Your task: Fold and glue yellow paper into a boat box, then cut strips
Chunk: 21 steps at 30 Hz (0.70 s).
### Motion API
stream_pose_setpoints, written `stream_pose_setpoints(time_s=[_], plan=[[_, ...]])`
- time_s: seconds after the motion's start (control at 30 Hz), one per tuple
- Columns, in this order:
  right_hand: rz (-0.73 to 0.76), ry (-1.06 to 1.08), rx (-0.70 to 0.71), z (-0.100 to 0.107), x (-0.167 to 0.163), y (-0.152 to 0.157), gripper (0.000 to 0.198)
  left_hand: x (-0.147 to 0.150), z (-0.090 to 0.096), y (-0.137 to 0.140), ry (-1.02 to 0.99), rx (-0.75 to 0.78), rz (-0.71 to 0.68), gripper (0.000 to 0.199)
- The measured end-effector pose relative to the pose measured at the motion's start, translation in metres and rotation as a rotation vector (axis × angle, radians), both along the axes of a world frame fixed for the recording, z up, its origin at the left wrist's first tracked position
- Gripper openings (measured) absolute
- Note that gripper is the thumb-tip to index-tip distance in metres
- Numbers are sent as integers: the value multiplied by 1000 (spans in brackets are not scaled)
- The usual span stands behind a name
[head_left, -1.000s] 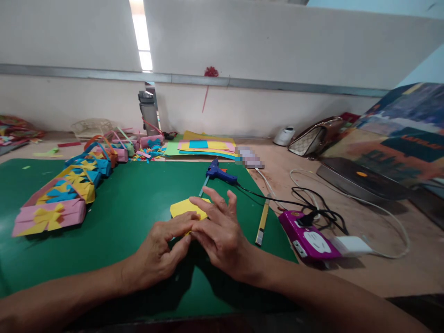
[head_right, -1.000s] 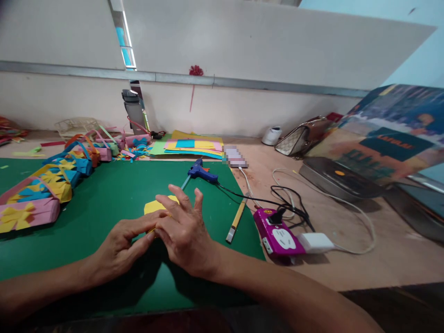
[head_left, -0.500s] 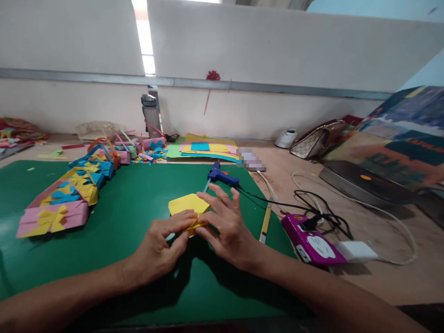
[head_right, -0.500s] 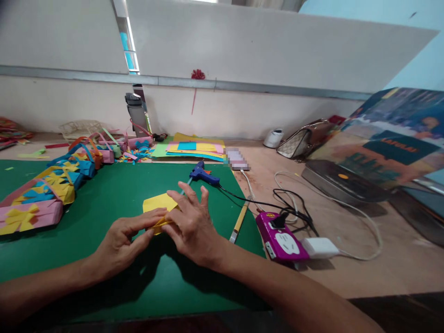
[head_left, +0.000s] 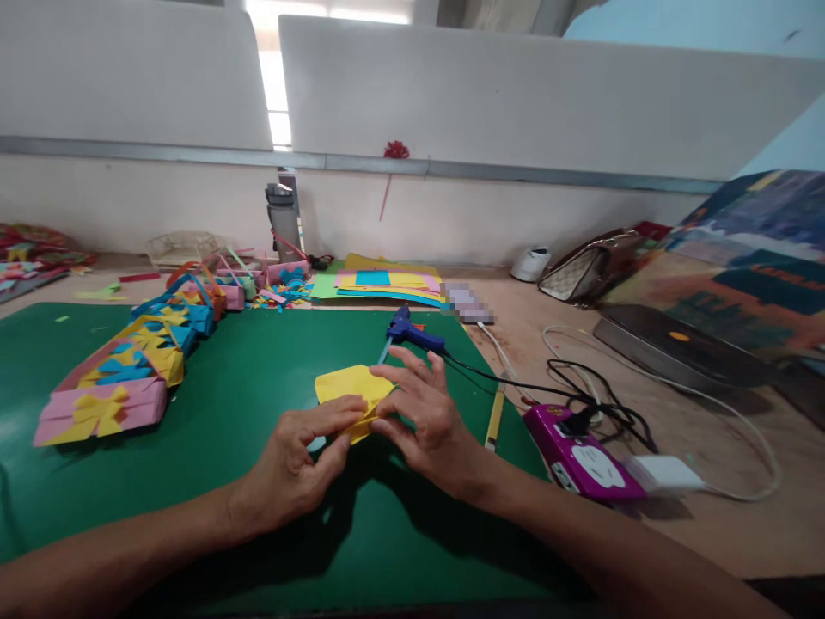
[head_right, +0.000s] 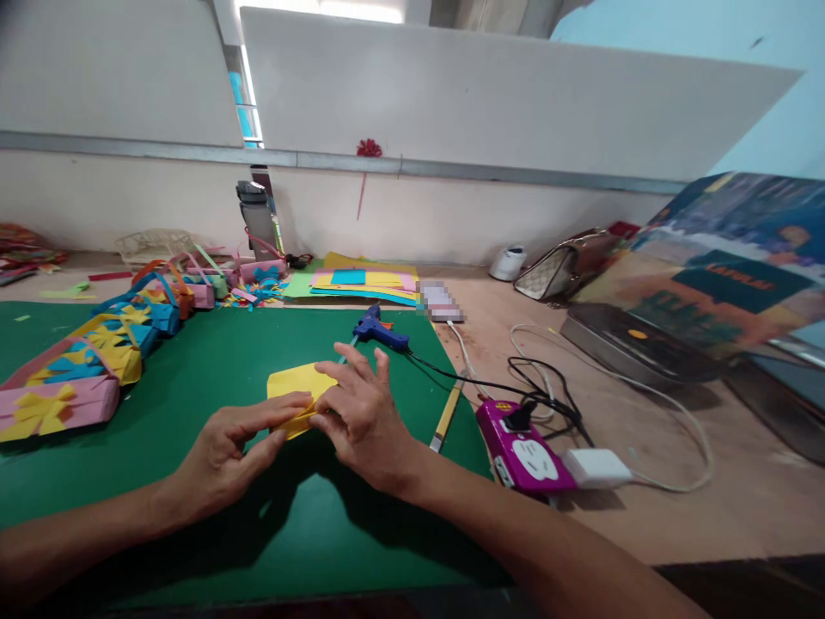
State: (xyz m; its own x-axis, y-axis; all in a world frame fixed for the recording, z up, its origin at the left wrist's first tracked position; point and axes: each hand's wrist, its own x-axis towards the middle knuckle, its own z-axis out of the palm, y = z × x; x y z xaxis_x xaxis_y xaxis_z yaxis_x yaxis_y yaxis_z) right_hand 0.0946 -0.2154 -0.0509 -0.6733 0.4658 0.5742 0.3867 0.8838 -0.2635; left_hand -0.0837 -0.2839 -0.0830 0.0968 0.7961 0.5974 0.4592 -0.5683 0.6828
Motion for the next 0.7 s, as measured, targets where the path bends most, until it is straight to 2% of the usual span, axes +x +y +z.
stream_pose_setpoints(time_s=[0.23, 0.43, 0.6, 0.7], plan=[[8, 67, -116, -2, 0, 4, 12, 0, -1, 0, -11, 18, -38, 29], [63, 95, -90, -1, -1, 5, 14, -2, -1, 1, 13, -26, -40, 27], [71, 96, -121, -1, 0, 4, 14, -1, 0, 0, -12, -7, -61, 27], [97, 95, -90, -2, 0, 6, 9, 0, 1, 0, -29, -4, -59, 26]])
